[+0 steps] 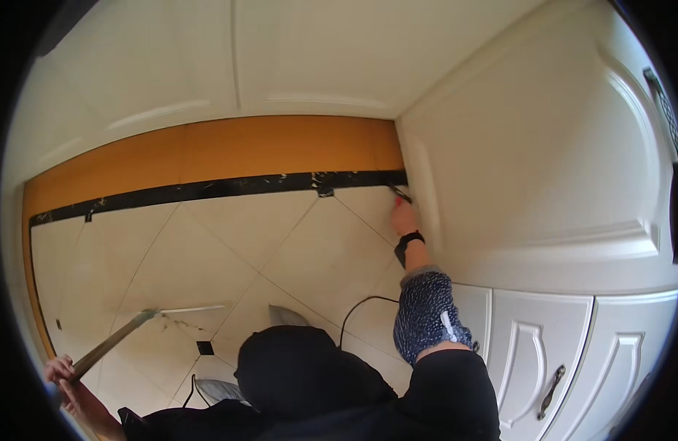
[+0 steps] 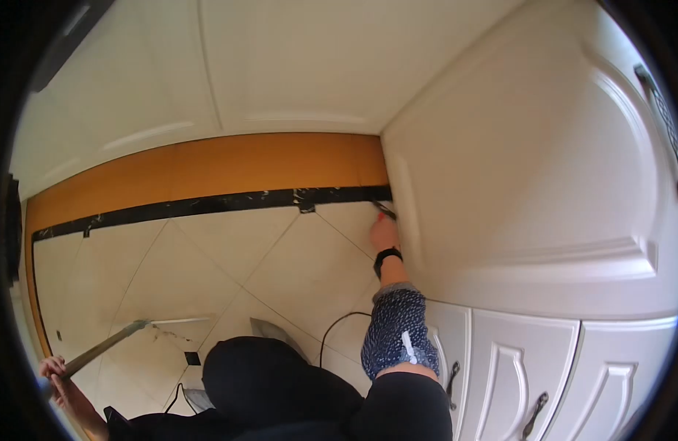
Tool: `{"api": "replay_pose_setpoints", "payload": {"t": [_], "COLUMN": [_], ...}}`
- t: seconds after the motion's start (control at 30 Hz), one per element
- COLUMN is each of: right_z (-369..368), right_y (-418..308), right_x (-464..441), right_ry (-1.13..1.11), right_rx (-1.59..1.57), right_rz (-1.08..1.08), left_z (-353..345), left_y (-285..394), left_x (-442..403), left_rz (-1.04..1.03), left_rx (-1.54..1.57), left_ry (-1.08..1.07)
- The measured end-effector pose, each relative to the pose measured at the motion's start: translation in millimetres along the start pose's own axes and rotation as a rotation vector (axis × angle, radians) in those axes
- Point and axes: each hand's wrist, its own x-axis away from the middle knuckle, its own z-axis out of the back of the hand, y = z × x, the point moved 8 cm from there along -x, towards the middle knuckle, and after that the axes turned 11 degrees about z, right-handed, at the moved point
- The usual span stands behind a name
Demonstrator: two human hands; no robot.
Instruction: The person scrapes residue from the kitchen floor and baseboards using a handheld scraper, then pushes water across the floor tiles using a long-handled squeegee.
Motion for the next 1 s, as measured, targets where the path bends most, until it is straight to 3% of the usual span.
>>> {"api": "replay_pose_setpoints", "payload": {"t": [0.07,0.1,0.13,0.17,0.3,0.53,0.73,0.87,0.93,1.0], "right_z": [-23,-8,-13,-30,-69,-166,-238,-259,-252,-226], "right_y": [2,-57,-109,-145,-320,-512,-599,-640,-633,-581], "right_x": [-15,13,38,66,142,232,346,408,419,418], "right_ry": [-0.049,-0.176,-0.173,-0.309,-0.485,-0.616,-0.718,-0.758,-0.766,-0.939], "right_rx": [-0.083,0.002,-0.012,0.102,0.079,0.289,0.351,0.304,0.285,0.251], "right_rz": [0.029,0.208,0.405,0.359,0.778,1.457,1.840,1.973,2.002,2.138], "left_z": [19,21,13,16,24,104,133,124,119,122], "left_y": [-7,0,11,17,64,79,92,96,98,98], "left_x": [0,8,11,16,27,84,117,116,113,115], "left_rz": [0.003,-0.015,0.002,0.031,-0.066,0.001,0.016,0.035,0.049,0.063], "left_rx": [0.081,-0.080,0.001,0.005,0.036,0.003,-0.019,-0.058,-0.114,-0.117], "left_ry": [-0.031,0.114,0.030,0.125,0.109,0.395,0.567,0.587,0.538,0.548]}}
